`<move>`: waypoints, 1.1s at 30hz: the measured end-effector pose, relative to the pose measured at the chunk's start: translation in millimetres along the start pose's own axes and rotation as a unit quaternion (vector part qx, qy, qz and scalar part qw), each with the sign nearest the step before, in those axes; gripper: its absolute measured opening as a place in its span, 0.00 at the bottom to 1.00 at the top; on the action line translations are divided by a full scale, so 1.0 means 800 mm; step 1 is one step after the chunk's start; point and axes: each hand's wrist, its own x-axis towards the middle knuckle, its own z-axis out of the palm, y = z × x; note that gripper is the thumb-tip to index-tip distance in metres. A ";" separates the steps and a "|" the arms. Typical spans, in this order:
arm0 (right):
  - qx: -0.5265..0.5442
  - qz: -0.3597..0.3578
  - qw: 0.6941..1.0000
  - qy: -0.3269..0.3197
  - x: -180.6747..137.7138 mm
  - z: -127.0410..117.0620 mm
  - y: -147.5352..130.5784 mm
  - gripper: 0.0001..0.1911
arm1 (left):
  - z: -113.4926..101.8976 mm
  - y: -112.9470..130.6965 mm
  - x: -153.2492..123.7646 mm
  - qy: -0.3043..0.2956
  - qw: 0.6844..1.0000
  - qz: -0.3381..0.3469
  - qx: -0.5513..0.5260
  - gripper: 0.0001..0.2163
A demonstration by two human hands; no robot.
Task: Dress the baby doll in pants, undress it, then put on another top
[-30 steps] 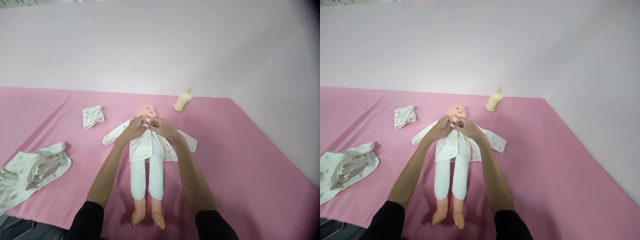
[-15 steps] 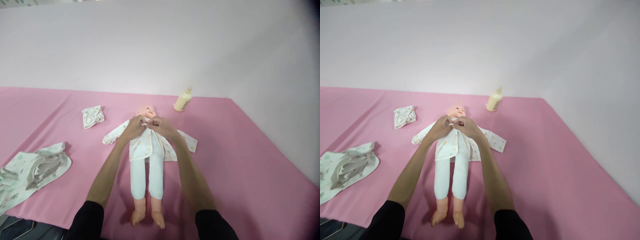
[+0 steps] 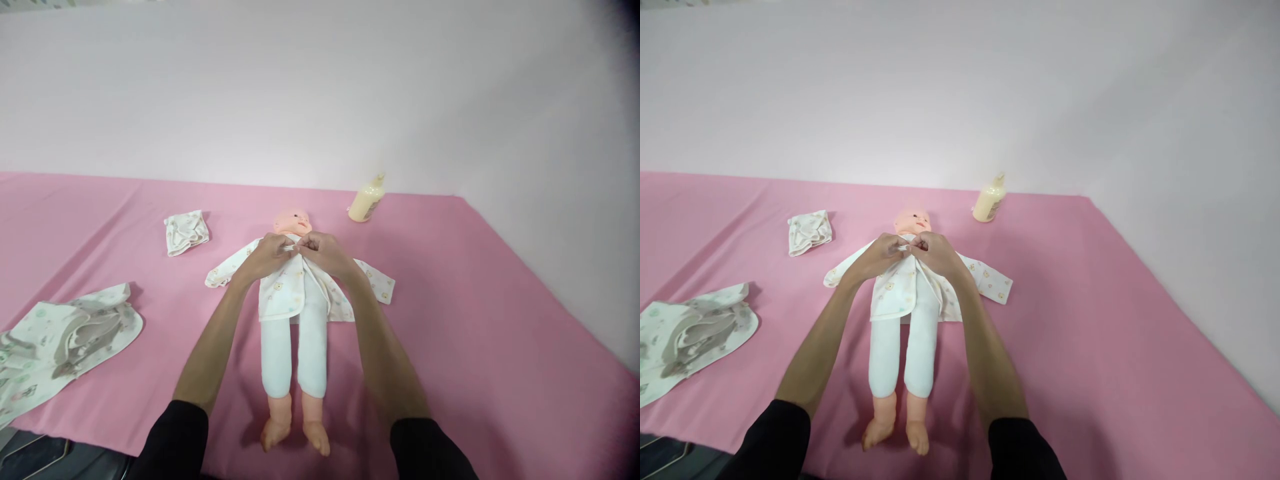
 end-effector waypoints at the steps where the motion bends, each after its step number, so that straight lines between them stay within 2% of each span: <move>1: 0.004 0.005 1.000 -0.007 0.000 -0.001 0.000 0.10 | -0.001 0.001 -0.001 0.001 1.000 0.000 -0.001 0.15; 11: 0.015 0.017 0.999 -0.045 -0.003 -0.003 0.000 0.11 | -0.011 -0.007 -0.006 -0.048 0.994 -0.048 -0.084 0.18; 18: 0.030 0.031 0.997 -0.061 -0.002 -0.007 0.003 0.10 | -0.007 -0.010 -0.004 -0.026 0.997 -0.027 -0.061 0.15; 22: 0.011 0.028 0.998 -0.053 -0.002 -0.011 0.001 0.11 | -0.006 -0.012 -0.004 -0.019 0.998 -0.048 -0.045 0.14; 26: -0.030 0.062 0.997 -0.037 -0.007 -0.017 0.001 0.12 | -0.004 -0.017 -0.004 -0.003 0.997 -0.069 -0.045 0.13; 30: -0.060 0.088 0.991 -0.083 -0.010 -0.021 0.000 0.13 | -0.001 -0.023 -0.001 -0.008 0.993 -0.072 -0.097 0.12; 33: -0.083 0.088 0.987 -0.108 -0.010 -0.018 -0.004 0.15 | 0.001 -0.027 0.001 0.010 0.988 -0.077 -0.132 0.10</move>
